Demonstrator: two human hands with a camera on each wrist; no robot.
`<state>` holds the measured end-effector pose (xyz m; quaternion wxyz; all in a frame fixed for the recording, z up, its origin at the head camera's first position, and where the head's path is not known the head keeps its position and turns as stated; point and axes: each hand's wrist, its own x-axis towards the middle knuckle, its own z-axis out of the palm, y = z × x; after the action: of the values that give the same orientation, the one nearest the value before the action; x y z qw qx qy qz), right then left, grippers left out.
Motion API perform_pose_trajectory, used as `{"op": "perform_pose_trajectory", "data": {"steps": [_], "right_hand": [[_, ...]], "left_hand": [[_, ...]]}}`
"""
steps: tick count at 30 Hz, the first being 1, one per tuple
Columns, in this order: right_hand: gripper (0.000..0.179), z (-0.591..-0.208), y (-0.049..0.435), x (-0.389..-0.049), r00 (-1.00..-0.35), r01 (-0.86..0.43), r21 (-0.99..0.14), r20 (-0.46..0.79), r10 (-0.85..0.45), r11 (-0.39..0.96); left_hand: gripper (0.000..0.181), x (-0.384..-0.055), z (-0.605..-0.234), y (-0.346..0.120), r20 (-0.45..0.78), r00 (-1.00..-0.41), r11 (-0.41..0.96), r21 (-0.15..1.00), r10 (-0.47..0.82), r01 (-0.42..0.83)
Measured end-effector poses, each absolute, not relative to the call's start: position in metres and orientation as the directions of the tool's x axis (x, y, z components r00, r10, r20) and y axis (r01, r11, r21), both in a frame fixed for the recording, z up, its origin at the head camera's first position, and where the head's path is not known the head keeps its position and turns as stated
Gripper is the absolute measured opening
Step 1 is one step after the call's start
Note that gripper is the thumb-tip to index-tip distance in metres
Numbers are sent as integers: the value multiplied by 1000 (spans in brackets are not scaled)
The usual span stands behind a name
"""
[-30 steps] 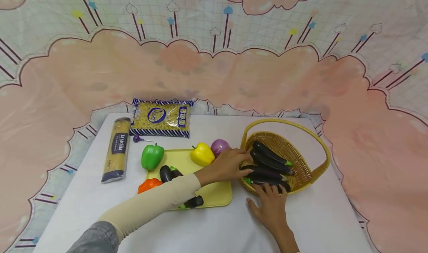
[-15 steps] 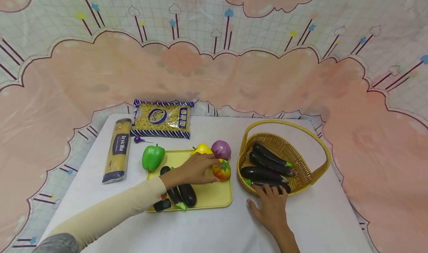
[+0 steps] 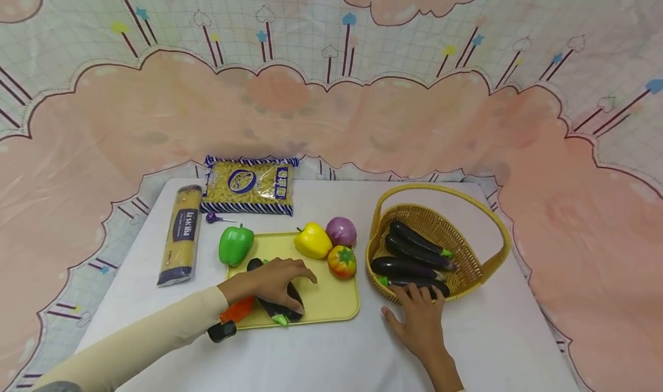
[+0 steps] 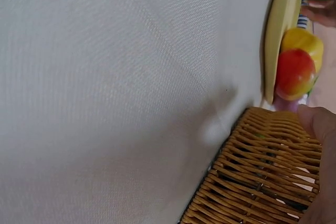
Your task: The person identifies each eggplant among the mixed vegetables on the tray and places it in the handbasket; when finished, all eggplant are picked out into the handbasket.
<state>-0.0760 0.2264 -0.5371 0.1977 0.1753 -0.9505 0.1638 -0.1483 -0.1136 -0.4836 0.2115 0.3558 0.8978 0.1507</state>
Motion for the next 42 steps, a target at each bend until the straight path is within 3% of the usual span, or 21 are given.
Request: {"op": "perform_pose_trajectory", "data": {"steps": [7,16,27,42], "right_hand": [[50,-537,226,-74,-860,-398,-244,435,-267,885],[49,-539,227,-77,-854,-407,-241,442,-274,881],[48,-537,226,-77,-856,-400,-239,441,-268,885],[48,-536,226,-77,-861,-392,-239,435,-263,888]], "left_hand": [[48,-145,-489,-119,-349,-615,704,423,707,570],[46,-146,-489,-126,-404,-589,714,371,699,593],[49,-150,-496,-125,-328,-609,691,292,722,662],[50,-163,-484,-113,-186,-636,650,396,749,649]]}}
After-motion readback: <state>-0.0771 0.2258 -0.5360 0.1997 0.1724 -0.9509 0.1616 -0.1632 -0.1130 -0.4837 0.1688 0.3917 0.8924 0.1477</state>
